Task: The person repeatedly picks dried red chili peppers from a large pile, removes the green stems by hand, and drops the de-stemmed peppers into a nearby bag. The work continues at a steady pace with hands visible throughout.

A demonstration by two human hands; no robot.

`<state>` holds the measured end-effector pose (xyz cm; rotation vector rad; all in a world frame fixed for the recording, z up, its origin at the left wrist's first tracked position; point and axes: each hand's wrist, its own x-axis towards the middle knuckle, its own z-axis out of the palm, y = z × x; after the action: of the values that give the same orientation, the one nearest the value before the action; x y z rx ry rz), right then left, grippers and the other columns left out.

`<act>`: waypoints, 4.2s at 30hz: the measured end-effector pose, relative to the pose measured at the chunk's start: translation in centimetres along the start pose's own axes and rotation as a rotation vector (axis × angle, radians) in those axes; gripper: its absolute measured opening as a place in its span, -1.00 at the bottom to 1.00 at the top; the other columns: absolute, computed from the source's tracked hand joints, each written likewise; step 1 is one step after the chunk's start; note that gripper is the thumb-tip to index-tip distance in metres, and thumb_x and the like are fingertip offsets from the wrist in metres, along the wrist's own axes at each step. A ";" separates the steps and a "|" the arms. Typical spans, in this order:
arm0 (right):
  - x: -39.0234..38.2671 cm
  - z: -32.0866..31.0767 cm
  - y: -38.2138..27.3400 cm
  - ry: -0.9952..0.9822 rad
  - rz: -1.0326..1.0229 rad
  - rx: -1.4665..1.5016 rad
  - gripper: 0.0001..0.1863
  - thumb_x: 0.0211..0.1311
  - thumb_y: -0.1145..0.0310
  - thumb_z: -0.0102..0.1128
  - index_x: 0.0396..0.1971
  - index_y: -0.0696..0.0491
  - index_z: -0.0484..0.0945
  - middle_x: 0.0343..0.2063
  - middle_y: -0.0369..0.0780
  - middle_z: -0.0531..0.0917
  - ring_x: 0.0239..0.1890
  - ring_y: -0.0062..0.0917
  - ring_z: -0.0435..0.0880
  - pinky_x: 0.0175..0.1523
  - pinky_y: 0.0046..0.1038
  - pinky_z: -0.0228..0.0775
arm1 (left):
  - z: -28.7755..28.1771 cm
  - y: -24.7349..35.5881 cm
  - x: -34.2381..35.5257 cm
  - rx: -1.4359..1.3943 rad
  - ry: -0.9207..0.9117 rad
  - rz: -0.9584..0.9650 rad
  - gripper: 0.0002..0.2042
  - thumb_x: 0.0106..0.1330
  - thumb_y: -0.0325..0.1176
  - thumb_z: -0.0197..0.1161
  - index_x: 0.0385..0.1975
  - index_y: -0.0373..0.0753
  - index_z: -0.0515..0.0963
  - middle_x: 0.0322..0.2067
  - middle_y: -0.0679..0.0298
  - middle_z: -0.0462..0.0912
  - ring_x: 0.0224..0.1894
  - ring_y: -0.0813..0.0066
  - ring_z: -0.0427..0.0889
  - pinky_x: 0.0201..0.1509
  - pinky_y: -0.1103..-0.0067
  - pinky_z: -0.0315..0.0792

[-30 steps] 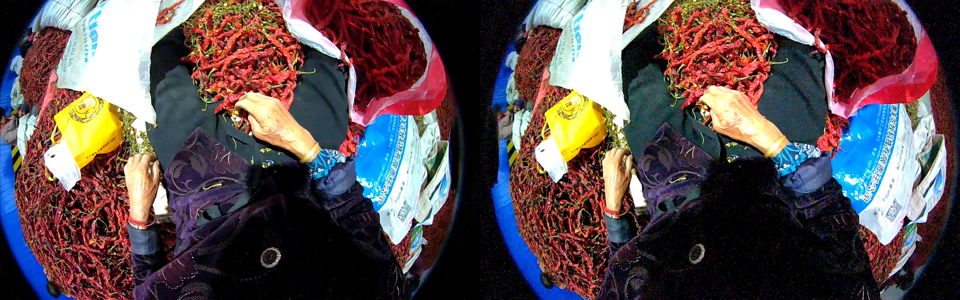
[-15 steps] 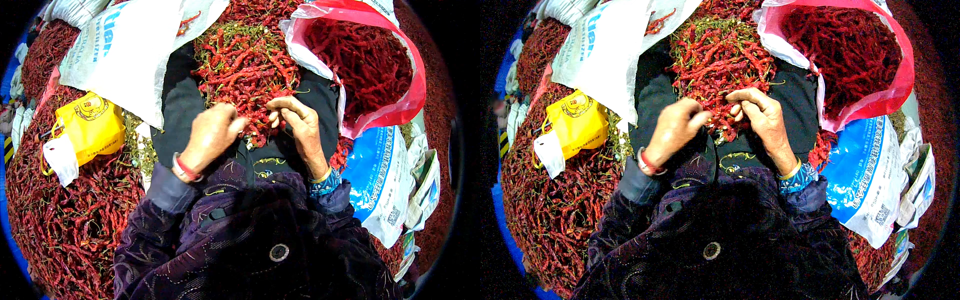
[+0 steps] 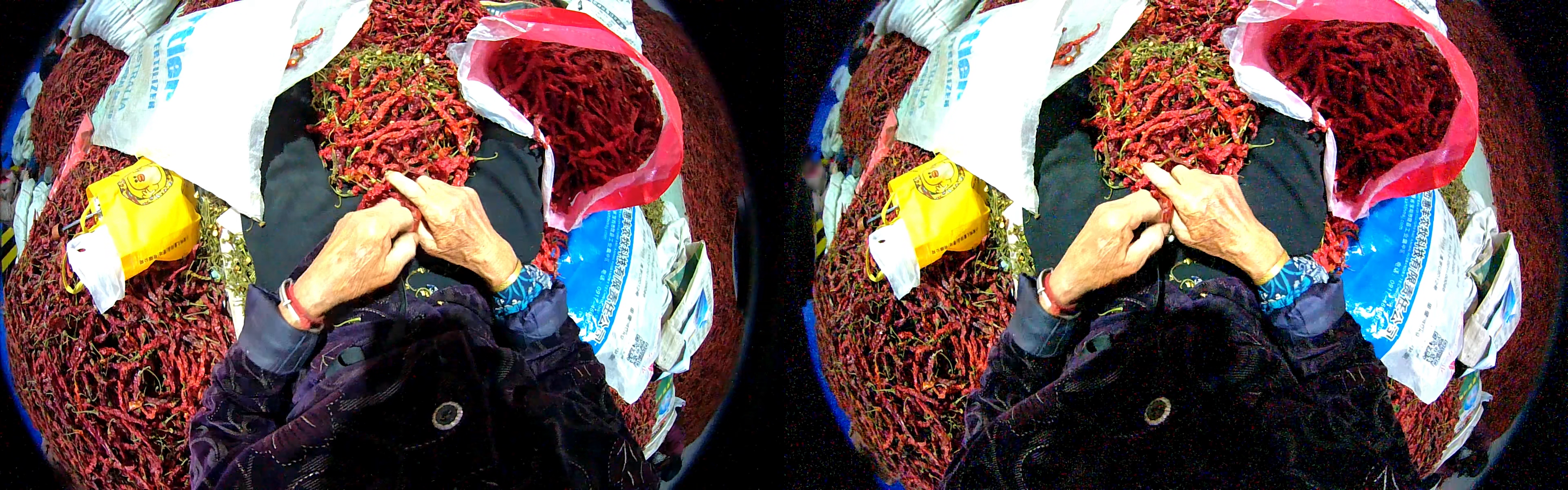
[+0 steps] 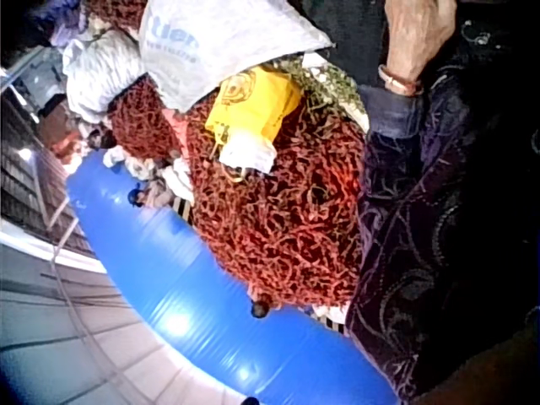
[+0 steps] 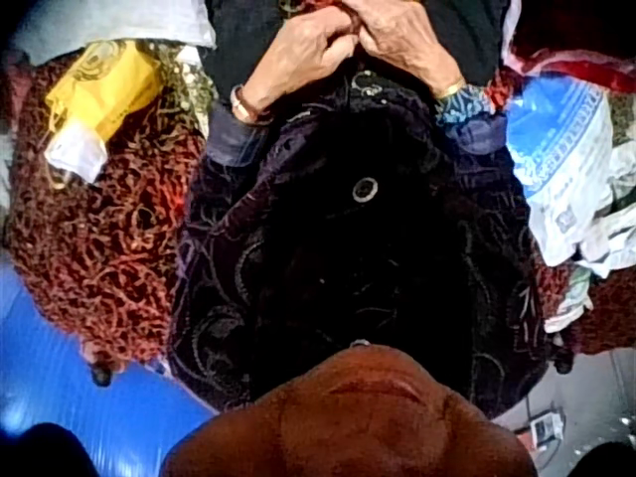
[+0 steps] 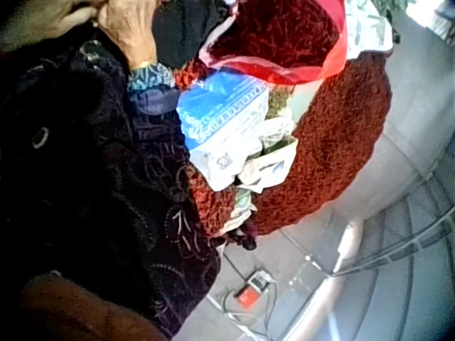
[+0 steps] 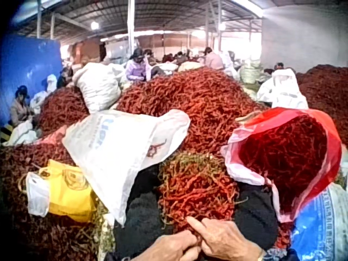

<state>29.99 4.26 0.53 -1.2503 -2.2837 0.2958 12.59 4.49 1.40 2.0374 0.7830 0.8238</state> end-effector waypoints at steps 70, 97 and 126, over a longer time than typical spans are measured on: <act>-3.3 2.3 2.1 0.023 0.649 2.025 -0.68 0.28 0.23 -0.15 -0.25 0.20 0.43 -0.31 -0.08 0.54 -0.35 -0.47 0.54 -0.46 -0.53 0.40 | -4.3 -7.2 2.1 0.574 0.085 0.036 -0.73 -0.01 -0.54 0.23 -0.24 -0.25 0.51 -0.54 0.20 0.35 -0.45 0.22 0.46 -0.39 0.49 0.36; -0.2 1.4 -3.0 0.029 0.491 1.165 -0.90 0.17 0.35 0.02 -0.39 0.06 0.46 -0.70 -0.45 0.37 -0.71 -0.81 0.23 -0.64 -0.71 -0.01 | 1.1 -1.0 -3.4 -0.699 0.071 -0.394 -0.84 0.32 -0.36 0.05 -0.47 -0.27 0.47 -0.70 0.45 0.38 -0.68 0.76 0.28 -0.62 0.76 0.13; 1.3 2.6 2.3 0.049 0.589 2.033 -0.89 0.07 0.47 -0.09 -0.44 0.14 0.42 -0.66 -0.31 0.37 -0.65 -0.68 0.27 -0.58 -0.65 0.06 | -6.8 -3.1 -1.5 0.711 0.315 -0.178 -0.76 0.06 -0.47 0.27 -0.26 -0.30 0.46 -0.31 0.10 0.50 -0.34 0.11 0.55 -0.35 0.43 0.45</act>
<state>29.67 6.82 -2.23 -0.5235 -0.4942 1.9603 5.78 7.80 1.67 2.4123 1.5885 0.8486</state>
